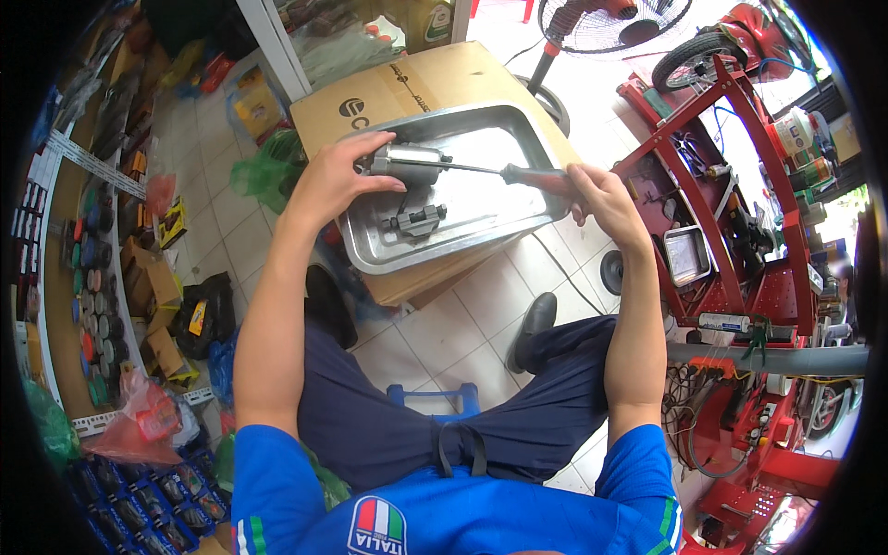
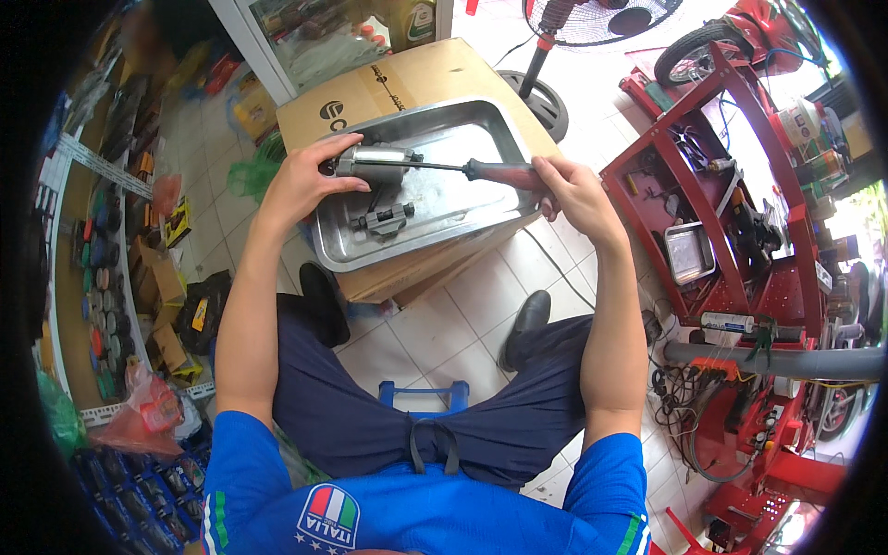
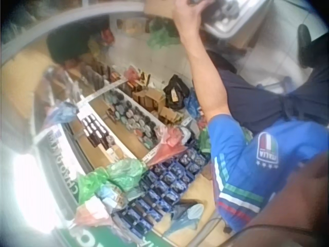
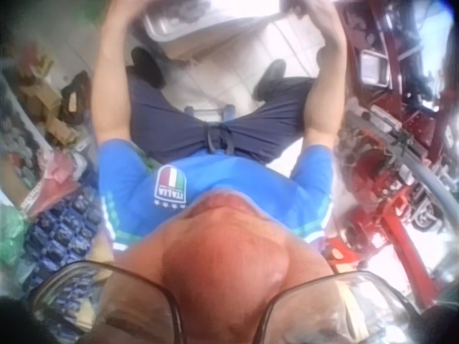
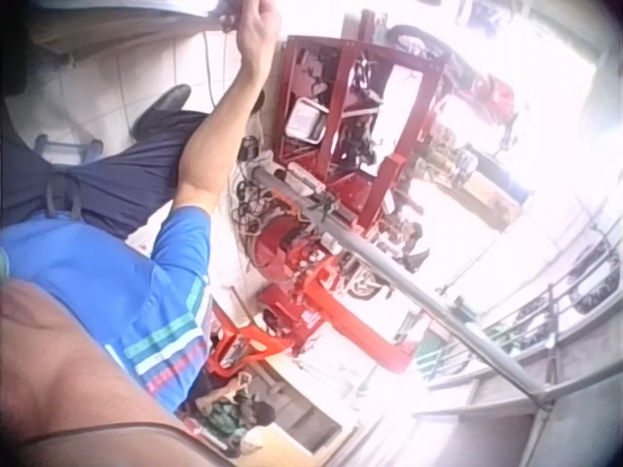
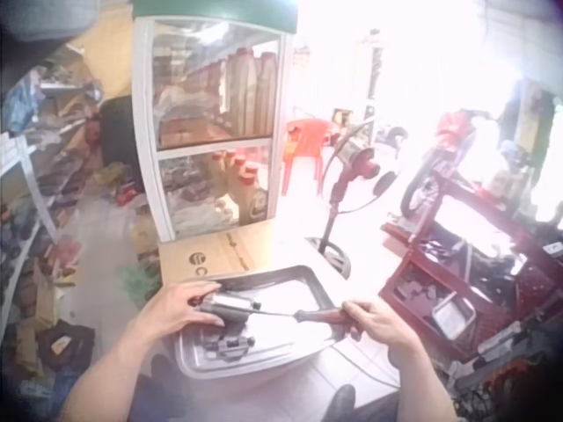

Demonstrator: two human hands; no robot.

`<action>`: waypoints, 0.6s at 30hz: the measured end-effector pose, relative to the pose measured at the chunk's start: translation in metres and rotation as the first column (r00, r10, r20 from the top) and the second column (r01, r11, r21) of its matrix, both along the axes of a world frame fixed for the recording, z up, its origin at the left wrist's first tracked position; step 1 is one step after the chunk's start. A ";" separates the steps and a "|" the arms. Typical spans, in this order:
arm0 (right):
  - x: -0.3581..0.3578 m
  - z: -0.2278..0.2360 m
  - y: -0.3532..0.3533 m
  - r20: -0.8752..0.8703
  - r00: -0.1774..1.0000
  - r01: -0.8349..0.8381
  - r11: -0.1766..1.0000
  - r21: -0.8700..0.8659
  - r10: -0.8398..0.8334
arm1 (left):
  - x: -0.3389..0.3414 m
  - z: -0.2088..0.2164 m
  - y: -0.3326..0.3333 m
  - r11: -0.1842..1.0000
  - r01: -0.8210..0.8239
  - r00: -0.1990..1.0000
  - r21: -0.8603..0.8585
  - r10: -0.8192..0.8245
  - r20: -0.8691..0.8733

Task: The person uses a screwdriver to unscrew components from a carburetor held in a metal tray and then removes internal pieces by hand.

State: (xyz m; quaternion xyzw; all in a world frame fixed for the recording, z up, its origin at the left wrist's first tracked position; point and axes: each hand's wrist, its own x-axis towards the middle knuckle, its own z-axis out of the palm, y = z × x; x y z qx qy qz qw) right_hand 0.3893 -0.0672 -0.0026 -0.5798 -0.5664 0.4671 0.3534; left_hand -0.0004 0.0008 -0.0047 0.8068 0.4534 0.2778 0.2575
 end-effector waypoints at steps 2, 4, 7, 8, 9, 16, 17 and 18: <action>-0.007 0.006 -0.004 0.014 1.000 0.017 0.999 0.030 -0.018 | 0.000 0.002 -0.002 1.000 0.011 1.000 -0.010 -0.011 -0.004; -0.006 0.009 -0.009 -0.013 0.999 -0.040 0.997 0.071 0.041 | 0.002 0.004 -0.003 0.999 0.020 1.000 -0.025 -0.020 -0.010; 0.002 0.011 -0.010 -0.016 0.997 -0.078 0.996 0.050 0.079 | 0.005 0.006 -0.002 0.999 0.018 1.000 -0.045 -0.019 -0.012; 0.001 0.013 -0.011 0.008 0.997 -0.077 0.996 0.052 0.077 | 0.005 0.005 -0.002 0.999 0.009 1.000 -0.047 -0.010 -0.004; 0.000 0.014 -0.012 0.032 0.997 -0.076 0.996 0.054 0.075 | 0.005 0.004 -0.001 0.999 0.001 1.000 -0.048 -0.001 0.003; -0.003 0.010 -0.012 0.031 0.997 -0.074 0.997 -0.002 0.074 | 0.001 0.000 0.007 0.995 -0.035 0.999 -0.098 0.036 0.016; -0.001 0.008 -0.011 0.034 0.997 -0.063 0.998 0.007 0.063 | 0.002 0.000 0.007 0.994 -0.032 0.999 -0.101 0.034 0.014; 0.000 0.006 -0.010 0.038 0.998 -0.052 0.999 0.015 0.052 | 0.003 0.000 0.007 0.994 -0.030 0.999 -0.104 0.032 0.012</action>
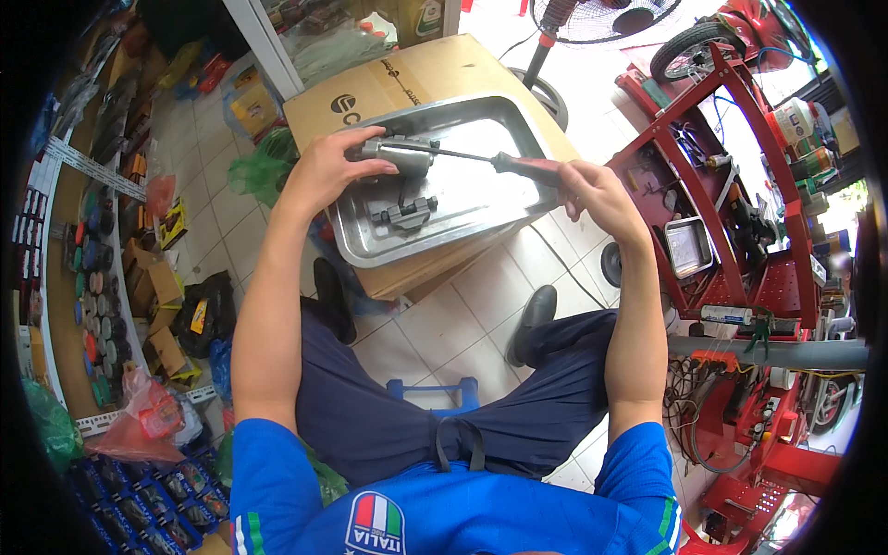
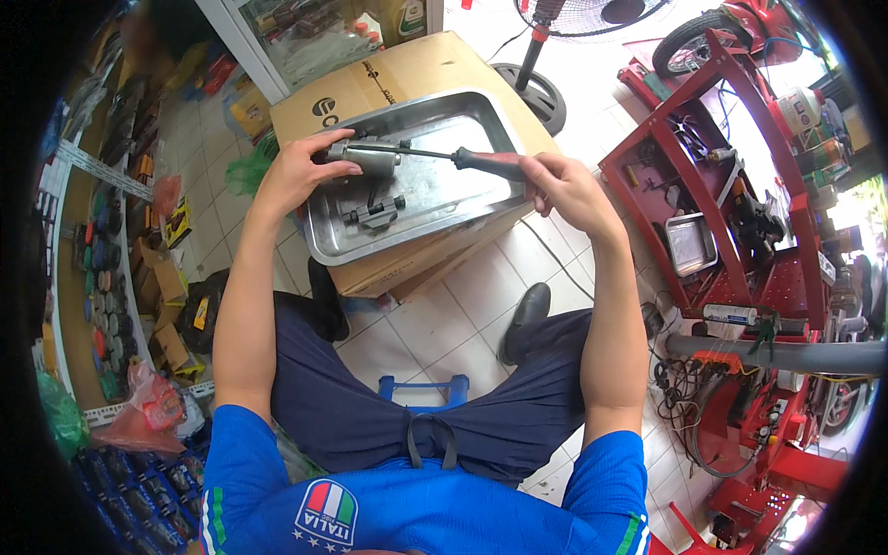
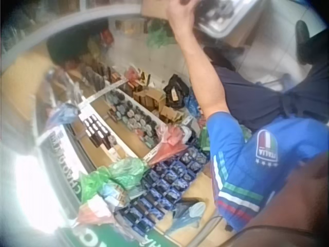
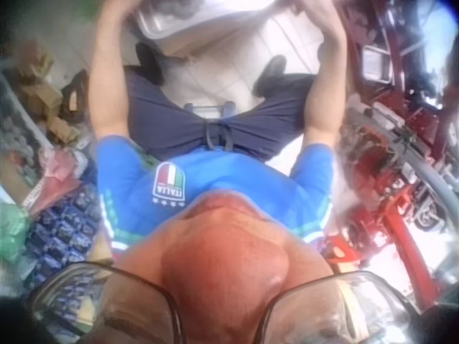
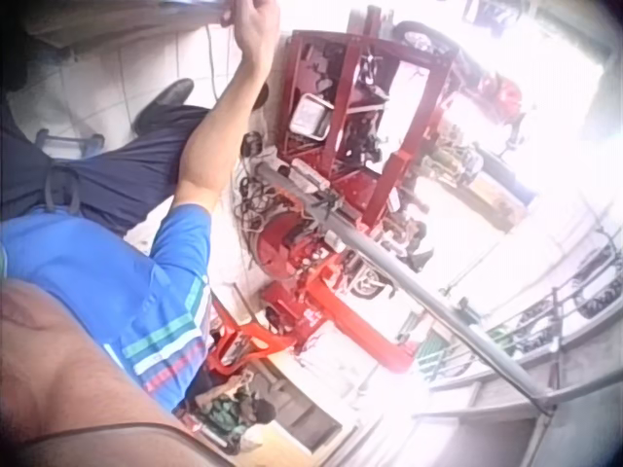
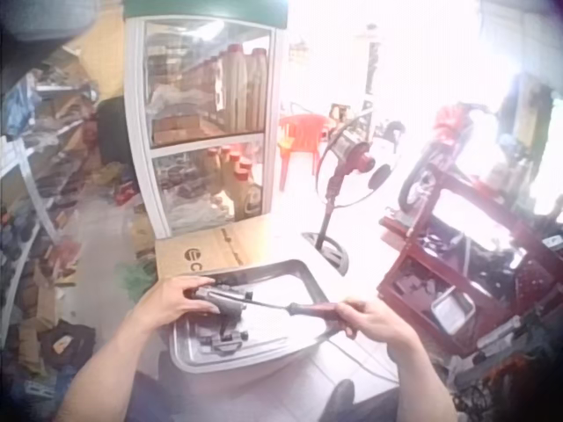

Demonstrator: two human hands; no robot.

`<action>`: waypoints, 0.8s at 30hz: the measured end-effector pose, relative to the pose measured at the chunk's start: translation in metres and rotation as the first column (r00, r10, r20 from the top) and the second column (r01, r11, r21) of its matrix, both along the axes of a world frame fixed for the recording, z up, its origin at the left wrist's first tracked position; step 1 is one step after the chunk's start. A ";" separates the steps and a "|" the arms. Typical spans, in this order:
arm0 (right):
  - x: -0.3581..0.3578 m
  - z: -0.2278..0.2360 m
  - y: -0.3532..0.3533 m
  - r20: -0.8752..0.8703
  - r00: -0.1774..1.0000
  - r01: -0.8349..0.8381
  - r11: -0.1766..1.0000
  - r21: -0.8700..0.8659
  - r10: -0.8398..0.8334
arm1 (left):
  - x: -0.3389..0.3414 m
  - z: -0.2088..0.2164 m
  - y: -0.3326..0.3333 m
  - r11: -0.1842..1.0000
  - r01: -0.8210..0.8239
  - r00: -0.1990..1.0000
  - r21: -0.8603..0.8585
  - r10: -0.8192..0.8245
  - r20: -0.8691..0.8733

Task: The person uses a screwdriver to unscrew components from a carburetor held in a metal tray and then removes internal pieces by hand.

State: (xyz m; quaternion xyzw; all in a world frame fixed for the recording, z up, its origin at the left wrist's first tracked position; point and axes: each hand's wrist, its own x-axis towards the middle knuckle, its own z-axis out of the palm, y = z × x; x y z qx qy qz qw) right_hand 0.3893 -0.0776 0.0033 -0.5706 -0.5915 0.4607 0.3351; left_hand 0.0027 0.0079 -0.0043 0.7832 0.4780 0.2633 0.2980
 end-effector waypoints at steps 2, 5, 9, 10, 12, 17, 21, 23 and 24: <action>-0.003 0.001 0.002 0.013 1.000 0.018 1.000 0.001 -0.018 | 0.000 -0.001 -0.002 1.000 -0.022 1.000 0.009 0.022 -0.018; -0.004 0.000 0.005 -0.002 1.000 0.019 1.000 0.002 -0.019 | -0.002 -0.008 0.001 0.997 -0.030 0.999 0.065 0.032 -0.030; -0.006 0.003 0.005 -0.125 0.991 0.058 0.998 0.013 -0.056 | -0.001 -0.002 0.000 0.997 -0.043 0.996 -0.070 0.048 0.070; -0.006 0.005 0.005 -0.160 0.985 0.075 0.997 0.024 -0.071 | 0.000 0.001 -0.001 0.998 -0.033 0.998 -0.053 0.036 0.044; -0.001 0.004 0.006 -0.197 0.973 0.134 0.990 0.045 -0.122 | 0.001 0.005 -0.002 1.000 -0.011 1.000 -0.021 0.011 -0.010; 0.010 0.008 0.008 -0.259 0.950 0.213 0.970 0.119 -0.177 | -0.002 0.005 -0.002 0.999 -0.031 0.999 0.040 0.031 -0.011; 0.017 0.007 0.010 -0.237 0.922 0.348 0.924 0.156 -0.307 | -0.001 0.007 -0.003 0.997 -0.071 0.997 0.040 0.071 0.017; 0.018 0.006 0.010 -0.218 0.915 0.375 0.916 0.142 -0.340 | 0.000 0.006 -0.006 0.994 -0.100 0.995 0.046 0.098 0.030; 0.019 0.006 0.011 -0.209 0.910 0.389 0.911 0.135 -0.358 | 0.001 0.006 -0.008 0.992 -0.113 0.993 0.049 0.111 0.037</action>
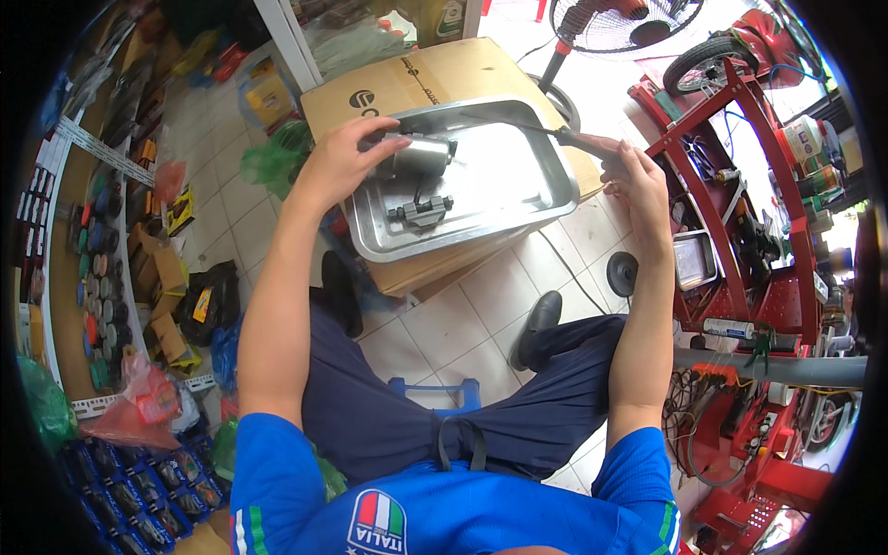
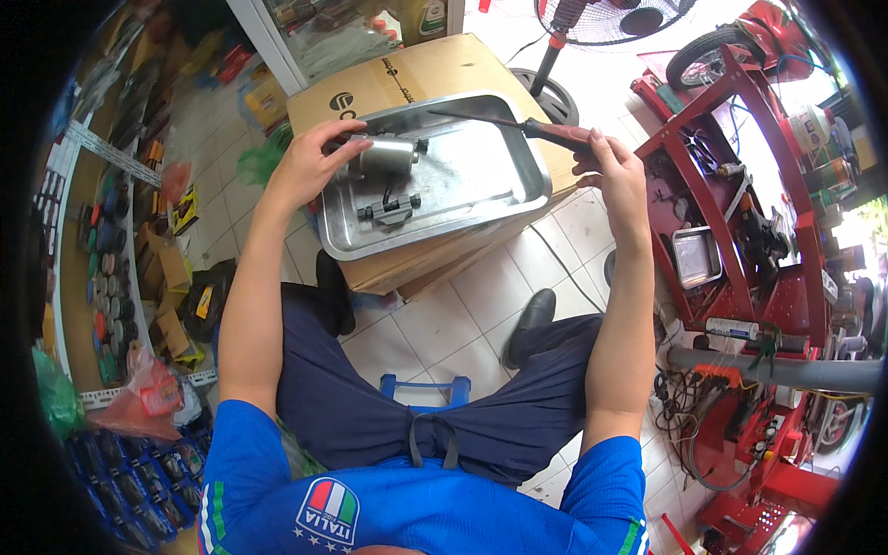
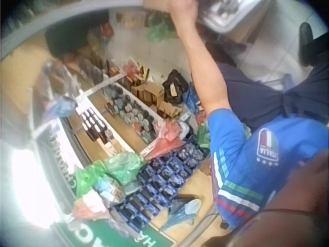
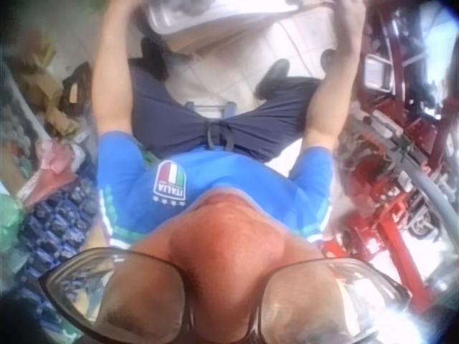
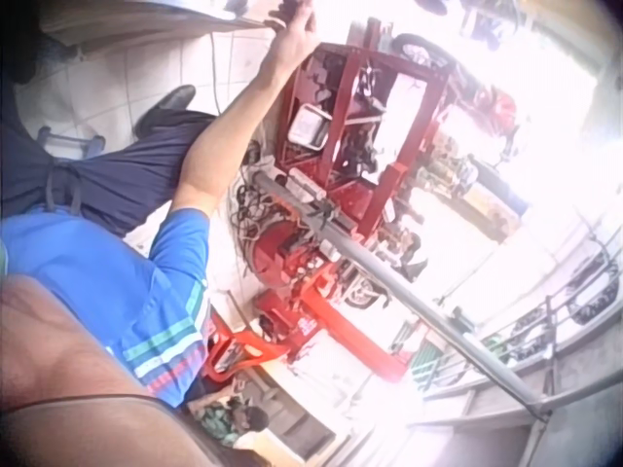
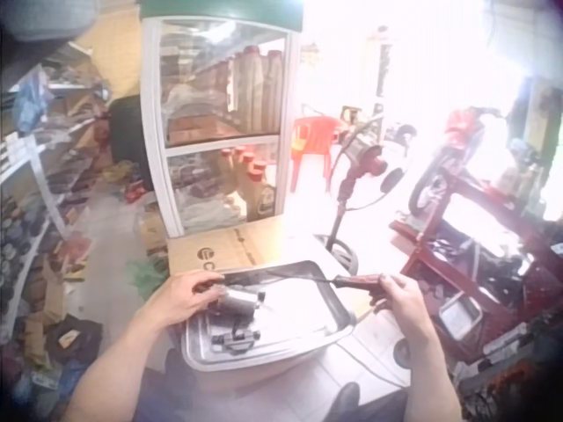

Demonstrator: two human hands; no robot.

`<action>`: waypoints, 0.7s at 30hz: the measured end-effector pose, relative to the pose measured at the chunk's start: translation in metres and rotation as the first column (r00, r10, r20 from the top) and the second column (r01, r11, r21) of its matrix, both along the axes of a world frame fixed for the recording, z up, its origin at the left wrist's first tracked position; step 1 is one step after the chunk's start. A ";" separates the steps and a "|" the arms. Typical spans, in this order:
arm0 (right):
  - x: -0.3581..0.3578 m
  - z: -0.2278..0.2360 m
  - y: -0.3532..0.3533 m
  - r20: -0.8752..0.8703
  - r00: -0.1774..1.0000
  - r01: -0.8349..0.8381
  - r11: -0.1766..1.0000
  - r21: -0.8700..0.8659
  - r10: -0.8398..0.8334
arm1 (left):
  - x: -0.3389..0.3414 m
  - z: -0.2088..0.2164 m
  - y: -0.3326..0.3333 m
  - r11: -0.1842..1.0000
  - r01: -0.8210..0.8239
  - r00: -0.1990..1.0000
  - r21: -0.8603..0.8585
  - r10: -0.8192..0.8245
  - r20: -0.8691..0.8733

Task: The person uses a screwdriver to unscrew components from a carburetor held in a metal tray and then removes internal pieces by hand.

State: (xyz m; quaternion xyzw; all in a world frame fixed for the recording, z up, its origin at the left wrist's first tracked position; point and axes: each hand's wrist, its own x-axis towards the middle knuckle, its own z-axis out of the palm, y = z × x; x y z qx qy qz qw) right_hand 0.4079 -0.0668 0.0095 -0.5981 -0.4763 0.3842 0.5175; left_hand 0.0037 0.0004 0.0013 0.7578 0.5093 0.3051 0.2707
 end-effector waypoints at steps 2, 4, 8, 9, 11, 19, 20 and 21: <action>0.000 -0.003 0.001 0.048 0.999 0.015 1.000 -0.005 -0.015 | -0.001 0.000 -0.003 1.000 0.021 0.998 -0.001 -0.021 -0.056; -0.002 -0.004 0.003 0.103 0.995 0.020 1.000 -0.022 -0.018 | -0.003 0.002 -0.004 0.999 0.055 0.995 0.001 -0.054 -0.089; -0.015 -0.002 0.000 0.139 0.990 0.011 1.000 -0.029 -0.007 | -0.004 0.003 -0.003 0.991 0.130 0.986 0.004 -0.129 -0.108; -0.015 -0.001 -0.001 0.136 0.991 0.010 0.999 -0.040 -0.004 | -0.005 0.003 -0.002 0.990 0.144 0.983 0.003 -0.143 -0.112; -0.015 0.000 0.000 0.130 0.991 -0.001 0.998 -0.066 0.009 | -0.004 0.001 0.000 0.985 0.171 0.979 0.011 -0.169 -0.115; -0.009 -0.003 -0.005 0.364 0.908 -0.179 0.978 -0.110 0.207 | -0.002 -0.002 -0.004 0.986 0.168 0.977 0.023 -0.163 -0.141; -0.010 -0.004 -0.005 0.375 0.902 -0.186 0.976 -0.114 0.216 | -0.002 -0.003 -0.004 0.985 0.169 0.977 0.026 -0.164 -0.134; -0.011 -0.004 -0.005 0.385 0.895 -0.193 0.974 -0.118 0.224 | -0.002 -0.004 -0.004 0.985 0.170 0.978 0.029 -0.165 -0.127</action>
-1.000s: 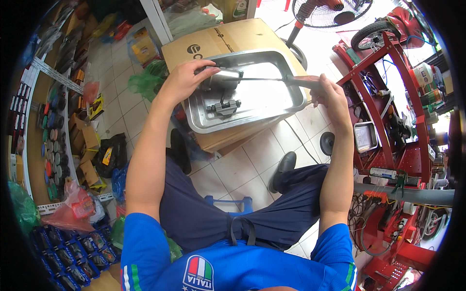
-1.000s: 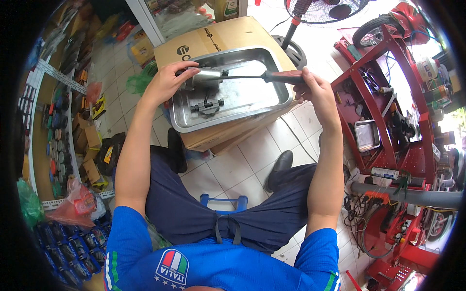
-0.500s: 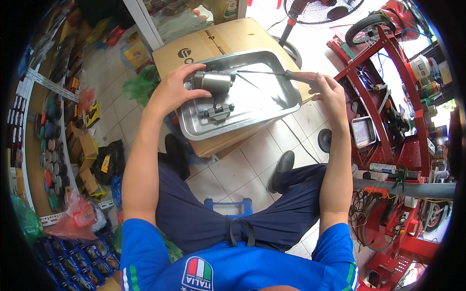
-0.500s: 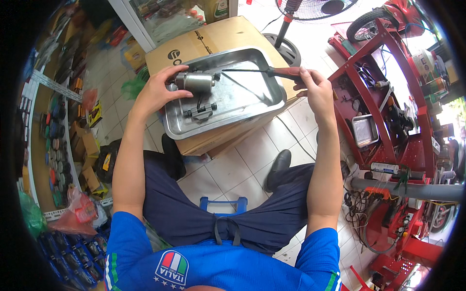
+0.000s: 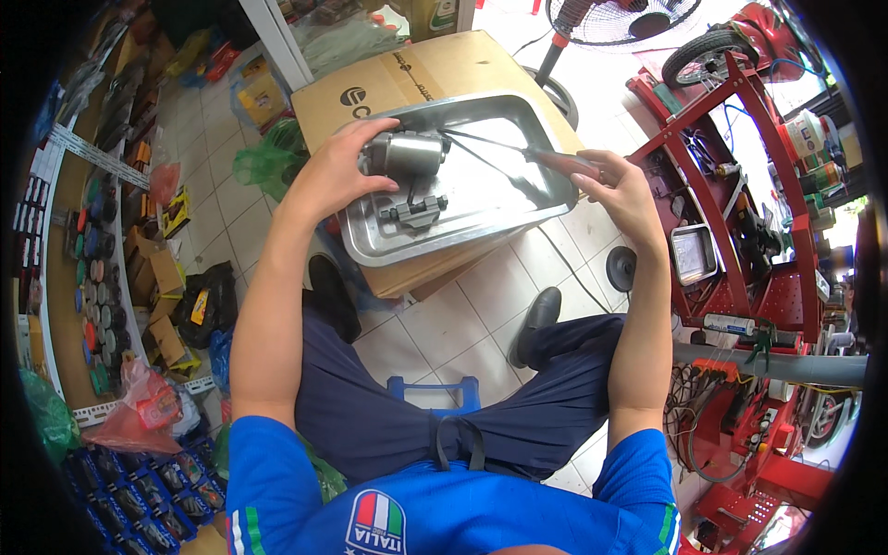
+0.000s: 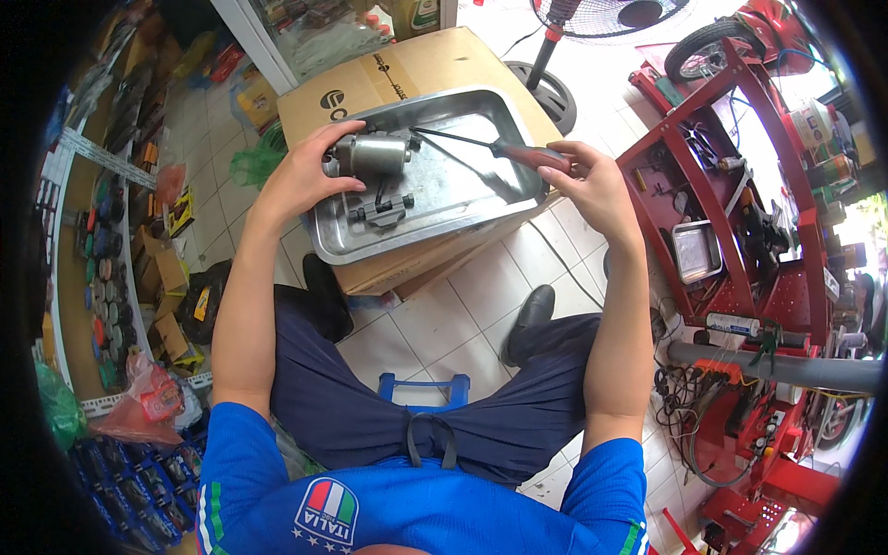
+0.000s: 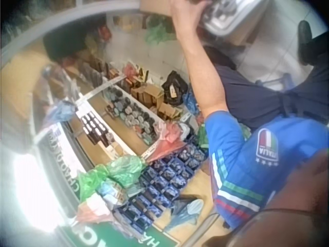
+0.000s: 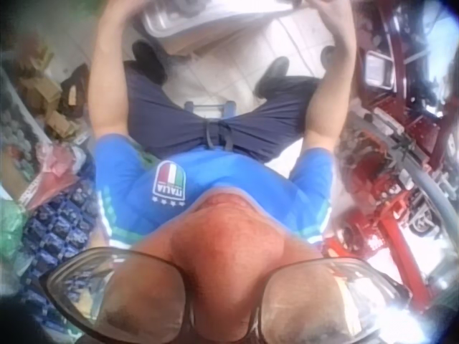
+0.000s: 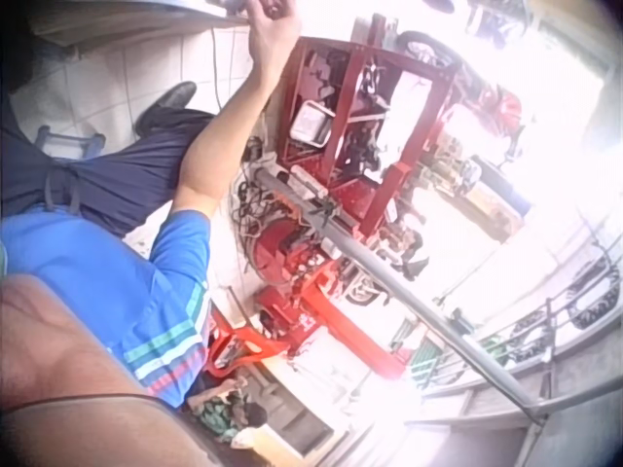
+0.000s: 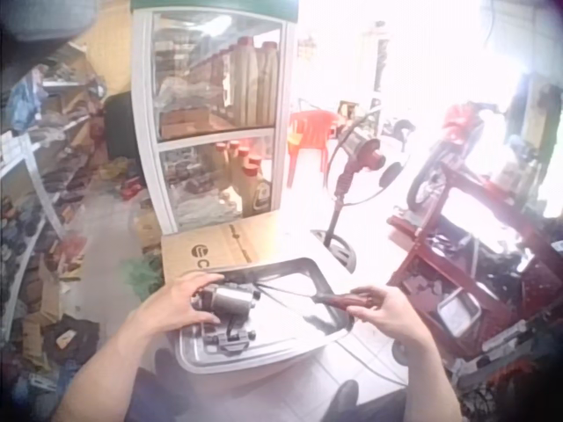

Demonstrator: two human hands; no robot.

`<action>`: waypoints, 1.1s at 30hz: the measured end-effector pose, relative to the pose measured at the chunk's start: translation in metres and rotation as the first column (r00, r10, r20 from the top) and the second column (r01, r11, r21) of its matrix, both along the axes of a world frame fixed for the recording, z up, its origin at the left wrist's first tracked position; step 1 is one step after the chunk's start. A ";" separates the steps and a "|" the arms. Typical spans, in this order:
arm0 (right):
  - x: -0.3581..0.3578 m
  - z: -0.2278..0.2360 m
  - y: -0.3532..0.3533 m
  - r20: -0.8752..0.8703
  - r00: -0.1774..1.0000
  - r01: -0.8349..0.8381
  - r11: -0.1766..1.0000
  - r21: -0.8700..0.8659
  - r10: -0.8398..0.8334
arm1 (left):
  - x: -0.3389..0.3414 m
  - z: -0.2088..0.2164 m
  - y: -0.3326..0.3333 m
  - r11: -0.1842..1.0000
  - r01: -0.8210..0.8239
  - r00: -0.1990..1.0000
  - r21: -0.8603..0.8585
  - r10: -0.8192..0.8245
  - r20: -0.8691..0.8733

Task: The person uses a screwdriver to unscrew components from a carburetor held in a metal tray and then removes internal pieces by hand.

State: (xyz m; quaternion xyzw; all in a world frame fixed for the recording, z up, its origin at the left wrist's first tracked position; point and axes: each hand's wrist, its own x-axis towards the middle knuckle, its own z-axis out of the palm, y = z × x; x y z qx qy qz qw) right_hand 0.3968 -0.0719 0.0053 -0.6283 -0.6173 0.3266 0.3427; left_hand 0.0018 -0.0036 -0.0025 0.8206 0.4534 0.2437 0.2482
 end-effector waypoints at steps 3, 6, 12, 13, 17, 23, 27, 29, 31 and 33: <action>-0.004 0.002 0.000 0.045 0.999 -0.007 0.999 -0.037 0.008 | 0.000 -0.005 0.000 0.999 -0.005 1.000 0.044 0.005 0.000; -0.009 0.004 -0.001 0.089 0.996 -0.004 1.000 -0.021 0.006 | 0.004 -0.008 0.001 0.997 0.012 1.000 0.077 -0.013 0.013; -0.011 0.001 0.001 0.081 0.997 0.001 1.000 -0.008 -0.001 | 0.005 -0.008 0.001 0.999 -0.013 1.000 0.049 0.014 -0.011; -0.012 0.001 0.001 0.093 0.996 -0.003 1.000 -0.007 0.003 | 0.005 -0.008 0.000 0.999 -0.017 1.000 0.051 0.017 -0.004; -0.019 0.007 0.002 0.149 0.989 -0.012 1.000 -0.020 0.014 | 0.004 -0.006 -0.002 0.998 -0.015 1.000 0.069 0.014 0.017; -0.029 0.009 0.002 0.284 0.958 -0.027 1.000 0.010 0.023 | 0.009 -0.010 0.000 0.983 -0.007 1.000 0.185 0.008 -0.006; -0.037 0.008 -0.001 0.374 0.927 -0.013 0.999 0.031 0.001 | 0.020 -0.005 -0.003 0.950 0.027 0.991 0.311 0.016 -0.135; -0.040 0.006 -0.001 0.396 0.918 -0.009 0.999 0.048 -0.010 | 0.023 -0.006 -0.003 0.942 0.040 0.984 0.333 0.020 -0.175; -0.039 0.004 -0.001 0.402 0.916 -0.010 0.999 0.053 -0.012 | 0.025 -0.008 -0.001 0.934 0.055 0.977 0.354 0.023 -0.213; -0.039 0.003 -0.002 0.403 0.915 -0.016 0.999 0.051 -0.006 | 0.025 -0.011 0.001 0.925 0.071 0.968 0.373 0.026 -0.249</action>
